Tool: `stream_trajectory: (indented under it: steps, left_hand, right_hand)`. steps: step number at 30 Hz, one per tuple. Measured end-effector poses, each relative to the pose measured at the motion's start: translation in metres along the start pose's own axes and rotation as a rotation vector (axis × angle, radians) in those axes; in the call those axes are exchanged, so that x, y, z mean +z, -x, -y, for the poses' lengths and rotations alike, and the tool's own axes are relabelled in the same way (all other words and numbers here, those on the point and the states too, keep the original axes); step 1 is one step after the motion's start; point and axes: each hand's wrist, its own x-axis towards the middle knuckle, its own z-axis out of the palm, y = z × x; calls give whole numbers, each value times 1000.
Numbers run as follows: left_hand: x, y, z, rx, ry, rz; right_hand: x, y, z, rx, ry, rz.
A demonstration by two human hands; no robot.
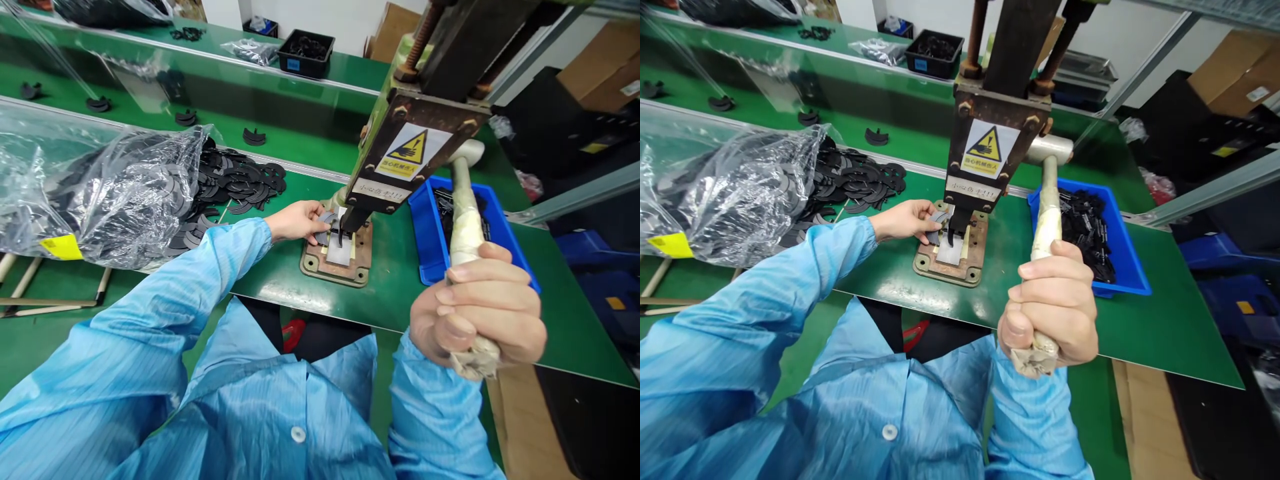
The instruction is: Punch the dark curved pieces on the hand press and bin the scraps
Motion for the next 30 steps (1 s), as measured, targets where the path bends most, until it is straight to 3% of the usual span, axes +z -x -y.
stream_trajectory:
  steps: [4, 9, 18, 30]
  left_hand:
    - [-1, 0, -1, 6, 6, 26]
    - [-2, -2, 0, 22, 3, 49]
    - [-3, -11, 6, 70, -40, 35]
    - [-1, -20, -5, -144, -98, 36]
  right_hand:
    - [-2, 0, -1, 20, 17, 33]
    - [2, 1, -6, -49, 8, -37]
    - [5, 0, -5, -43, 40, -47]
    - [7, 0, -2, 3, 8, -78]
